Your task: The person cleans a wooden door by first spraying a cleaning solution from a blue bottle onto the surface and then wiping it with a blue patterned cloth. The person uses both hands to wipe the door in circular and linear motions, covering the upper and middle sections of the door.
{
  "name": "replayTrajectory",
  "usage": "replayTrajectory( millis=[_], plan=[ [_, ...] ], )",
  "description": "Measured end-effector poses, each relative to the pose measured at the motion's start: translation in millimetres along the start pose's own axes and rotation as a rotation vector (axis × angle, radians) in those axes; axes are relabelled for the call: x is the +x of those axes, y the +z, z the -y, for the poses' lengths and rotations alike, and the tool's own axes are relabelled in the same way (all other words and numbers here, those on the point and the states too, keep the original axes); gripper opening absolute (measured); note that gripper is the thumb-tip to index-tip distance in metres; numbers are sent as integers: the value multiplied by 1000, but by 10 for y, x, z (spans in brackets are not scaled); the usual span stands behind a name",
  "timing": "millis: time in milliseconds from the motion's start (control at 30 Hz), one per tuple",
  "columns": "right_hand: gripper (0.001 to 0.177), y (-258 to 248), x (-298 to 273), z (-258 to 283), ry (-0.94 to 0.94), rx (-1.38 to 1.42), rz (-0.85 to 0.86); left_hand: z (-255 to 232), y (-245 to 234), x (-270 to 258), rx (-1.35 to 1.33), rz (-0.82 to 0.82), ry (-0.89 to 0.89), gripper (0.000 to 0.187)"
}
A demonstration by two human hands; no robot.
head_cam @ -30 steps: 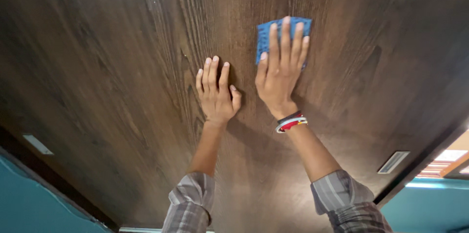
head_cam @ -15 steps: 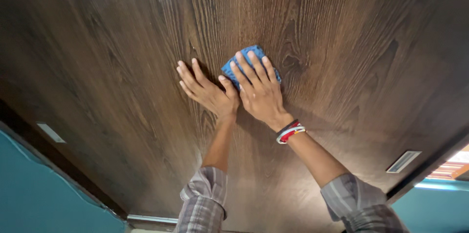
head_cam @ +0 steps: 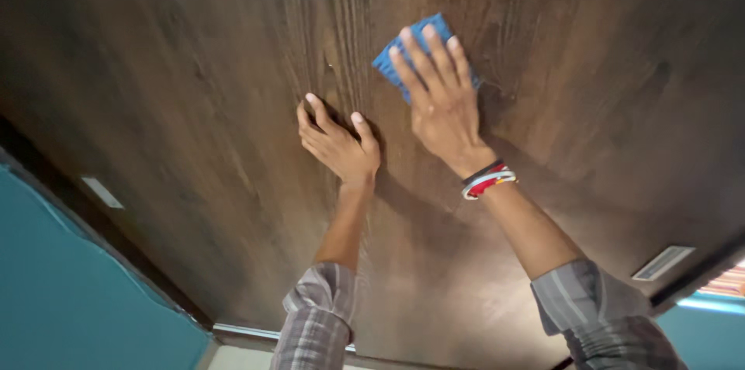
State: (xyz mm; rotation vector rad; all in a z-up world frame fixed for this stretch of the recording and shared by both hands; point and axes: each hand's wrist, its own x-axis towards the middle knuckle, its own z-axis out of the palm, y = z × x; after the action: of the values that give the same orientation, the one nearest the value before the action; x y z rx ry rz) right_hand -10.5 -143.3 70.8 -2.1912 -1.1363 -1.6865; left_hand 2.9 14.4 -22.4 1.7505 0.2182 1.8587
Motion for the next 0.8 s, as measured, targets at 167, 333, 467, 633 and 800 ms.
replayTrajectory(
  millis=[167, 333, 467, 633, 800],
  plan=[
    [57, -44, 344, -64, 100, -46, -121, 175, -28, 22, -61, 23, 112, 70],
    [55, -31, 584, -12, 216, -19, -167, 533, -109, 143, -53, 129, 287, 72],
    [53, 70, 625, 116, 194, -71, -199, 590, -133, 239, -56, 72, 399, 69],
    [54, 211, 475, 330, 155, -48, -154, 557, -240, 262, -128, 111, 371, 69],
    [56, 388, 298, 515, 144, -55, -111, 546, -272, 281, -143, 114, 353, 69]
  ],
)
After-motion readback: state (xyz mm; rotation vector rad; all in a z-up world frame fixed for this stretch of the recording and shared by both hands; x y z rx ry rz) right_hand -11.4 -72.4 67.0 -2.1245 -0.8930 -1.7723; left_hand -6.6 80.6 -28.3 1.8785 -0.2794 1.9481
